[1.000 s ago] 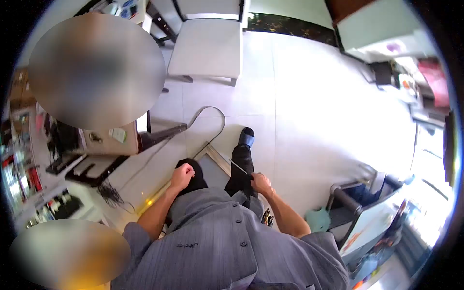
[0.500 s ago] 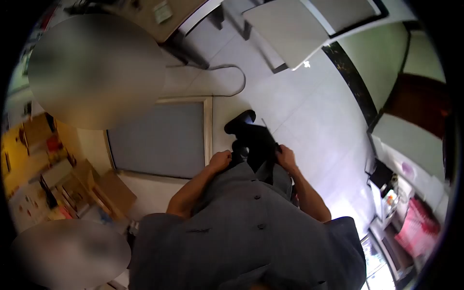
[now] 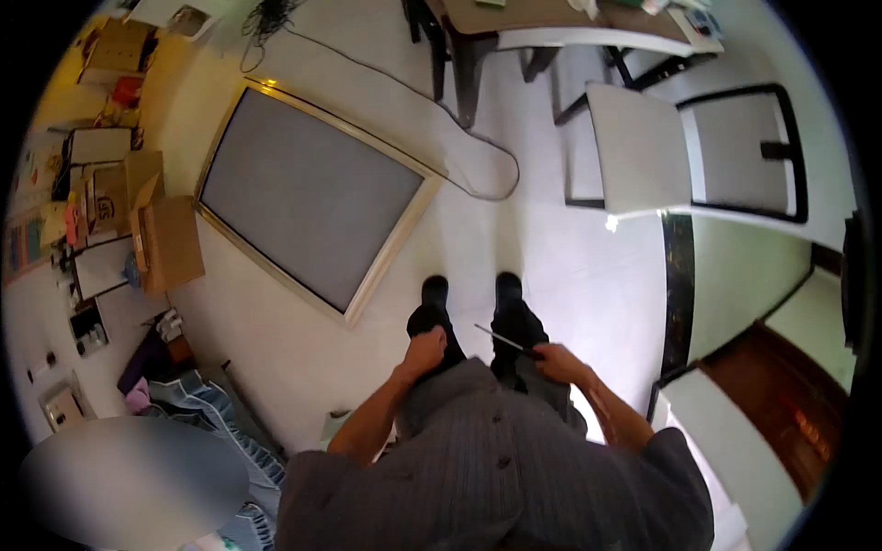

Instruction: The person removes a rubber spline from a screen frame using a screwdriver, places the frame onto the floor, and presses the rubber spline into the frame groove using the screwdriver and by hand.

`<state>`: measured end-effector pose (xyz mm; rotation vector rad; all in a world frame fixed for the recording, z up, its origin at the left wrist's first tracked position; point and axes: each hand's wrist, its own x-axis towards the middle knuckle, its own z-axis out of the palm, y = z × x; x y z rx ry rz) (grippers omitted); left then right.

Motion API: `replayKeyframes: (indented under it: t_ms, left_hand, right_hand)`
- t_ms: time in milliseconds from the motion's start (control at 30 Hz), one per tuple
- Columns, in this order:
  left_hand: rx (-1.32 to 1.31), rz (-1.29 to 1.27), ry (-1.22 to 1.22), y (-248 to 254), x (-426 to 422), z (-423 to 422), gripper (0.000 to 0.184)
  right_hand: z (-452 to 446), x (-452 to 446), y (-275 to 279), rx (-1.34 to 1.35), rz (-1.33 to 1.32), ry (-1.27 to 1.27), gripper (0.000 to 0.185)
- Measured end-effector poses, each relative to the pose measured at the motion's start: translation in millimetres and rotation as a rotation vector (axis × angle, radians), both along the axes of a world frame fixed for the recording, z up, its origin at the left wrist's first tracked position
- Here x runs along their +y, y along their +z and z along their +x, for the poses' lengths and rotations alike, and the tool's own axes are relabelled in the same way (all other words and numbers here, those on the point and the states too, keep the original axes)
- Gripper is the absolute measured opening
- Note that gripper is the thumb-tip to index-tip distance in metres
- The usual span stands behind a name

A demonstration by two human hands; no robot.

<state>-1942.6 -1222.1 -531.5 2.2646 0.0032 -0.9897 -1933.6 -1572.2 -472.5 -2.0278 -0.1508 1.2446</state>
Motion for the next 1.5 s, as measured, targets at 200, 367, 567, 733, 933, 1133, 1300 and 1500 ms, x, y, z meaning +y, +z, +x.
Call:
replayKeyframes:
  t_ms: [200, 367, 567, 733, 933, 1133, 1300, 1500]
  left_hand:
    - [0.028, 0.009, 0.223, 49, -34, -12, 0.019]
    - [0.115, -0.08, 0.549, 37, -34, 1, 0.02]
    - [0.153, -0.378, 0.964, -12, -10, 86, 0.018]
    - [0.143, -0.555, 1.276, -78, 30, 191, 0.015]
    - [-0.166, -0.602, 1.474, -237, 77, 313, 0.018]
    - [-0.334, -0.973, 1.828, -350, 61, 353, 0.01]
    - [-0.401, -1.049, 1.749, -363, 45, 355, 0.014]
    - [-0.468, -1.146, 1.826, -360, 38, 342, 0.016]
  right_hand:
    - [44, -18, 12, 0.191, -0.032, 0.067, 0.029]
    - [85, -11, -11, 0.154, -0.042, 0.186, 0.028]
    - [186, 35, -11, 0.294, -0.22, 0.209, 0.031]
    - [280, 106, -76, -0.098, -0.043, 0.12, 0.035]
    - [370, 171, -259, -0.605, -0.031, 0.347, 0.026]
    - [449, 184, -360, -0.803, 0.084, 0.321, 0.036]
    - [451, 182, -370, -0.464, 0.35, 0.121, 0.04]
    - [454, 179, -351, -0.213, 0.355, 0.256, 0.038]
